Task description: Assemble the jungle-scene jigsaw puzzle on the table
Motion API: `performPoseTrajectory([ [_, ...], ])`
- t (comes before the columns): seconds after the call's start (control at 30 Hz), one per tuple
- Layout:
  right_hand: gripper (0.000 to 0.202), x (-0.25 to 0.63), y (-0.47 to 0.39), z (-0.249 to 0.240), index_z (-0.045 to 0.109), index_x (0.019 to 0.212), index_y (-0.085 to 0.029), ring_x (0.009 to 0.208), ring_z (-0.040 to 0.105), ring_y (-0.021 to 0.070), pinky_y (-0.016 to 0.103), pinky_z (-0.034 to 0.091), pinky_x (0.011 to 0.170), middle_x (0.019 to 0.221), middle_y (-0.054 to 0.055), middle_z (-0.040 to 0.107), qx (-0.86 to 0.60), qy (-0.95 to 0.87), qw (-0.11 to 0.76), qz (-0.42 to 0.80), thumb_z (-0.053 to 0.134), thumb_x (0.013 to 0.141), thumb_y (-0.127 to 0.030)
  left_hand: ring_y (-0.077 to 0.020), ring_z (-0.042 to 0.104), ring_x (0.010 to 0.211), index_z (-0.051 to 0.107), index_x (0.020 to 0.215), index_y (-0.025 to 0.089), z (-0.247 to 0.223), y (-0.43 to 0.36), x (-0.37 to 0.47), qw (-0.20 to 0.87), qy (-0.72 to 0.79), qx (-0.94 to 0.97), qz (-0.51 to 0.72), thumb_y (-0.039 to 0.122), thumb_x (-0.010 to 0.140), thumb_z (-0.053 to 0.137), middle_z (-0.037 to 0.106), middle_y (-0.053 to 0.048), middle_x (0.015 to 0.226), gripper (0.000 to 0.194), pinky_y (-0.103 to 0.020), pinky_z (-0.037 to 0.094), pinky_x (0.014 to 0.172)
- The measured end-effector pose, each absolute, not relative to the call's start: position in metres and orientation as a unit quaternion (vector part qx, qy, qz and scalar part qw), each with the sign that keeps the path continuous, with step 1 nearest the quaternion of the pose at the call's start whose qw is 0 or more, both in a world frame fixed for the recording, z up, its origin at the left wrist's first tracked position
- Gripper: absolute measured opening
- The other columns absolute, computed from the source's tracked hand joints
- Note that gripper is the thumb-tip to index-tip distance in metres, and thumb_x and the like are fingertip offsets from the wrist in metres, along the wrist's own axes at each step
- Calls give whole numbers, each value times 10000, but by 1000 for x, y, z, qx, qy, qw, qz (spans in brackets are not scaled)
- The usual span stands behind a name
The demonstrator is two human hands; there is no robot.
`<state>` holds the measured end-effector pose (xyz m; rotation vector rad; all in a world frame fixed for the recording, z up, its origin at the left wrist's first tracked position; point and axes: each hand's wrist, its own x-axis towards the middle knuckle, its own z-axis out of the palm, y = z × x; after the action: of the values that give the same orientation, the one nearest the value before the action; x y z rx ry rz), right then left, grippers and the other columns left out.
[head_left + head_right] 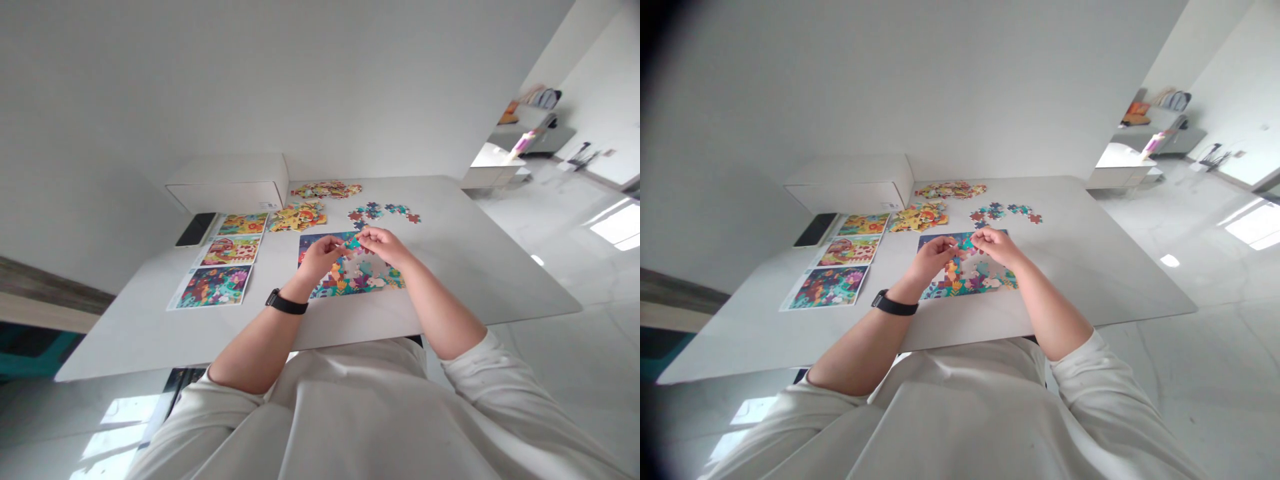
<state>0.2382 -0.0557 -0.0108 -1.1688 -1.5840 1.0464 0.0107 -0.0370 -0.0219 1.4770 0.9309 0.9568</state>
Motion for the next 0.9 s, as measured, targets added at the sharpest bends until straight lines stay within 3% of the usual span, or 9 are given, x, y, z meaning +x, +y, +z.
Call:
performPoseTrajectory([
  [0.13,443,238,-53,-16,720,1027,-220,815,700,202,324,544,765,874,36,772,-462,-630,432,450,848,778,-564,-86,510,534,655,926,189,-20,-37,12,553,384,611,417,497,801,825,660,15,706,374,-225,367,504],
  [0.33,421,241,-50,-20,757,1068,-214,849,722,211,342,568,820,899,46,791,-471,-626,441,438,838,795,-526,-112,600,566,627,832,190,-18,-39,12,523,400,642,394,515,859,787,708,-16,730,363,-239,436,534],
  [0.63,409,245,-48,-23,799,1095,-217,865,717,222,349,571,818,916,59,802,-485,-634,432,420,814,831,-529,-126,666,601,609,879,196,-20,-41,13,517,422,656,353,487,910,727,801,-69,854,316,-205,411,480],
  [0.9,415,246,-46,-25,809,1098,-211,826,688,201,321,539,770,898,58,789,-478,-651,423,412,798,838,-534,-142,683,657,649,896,183,-21,-43,13,495,404,689,342,496,935,690,796,-71,811,317,-223,476,575],
])
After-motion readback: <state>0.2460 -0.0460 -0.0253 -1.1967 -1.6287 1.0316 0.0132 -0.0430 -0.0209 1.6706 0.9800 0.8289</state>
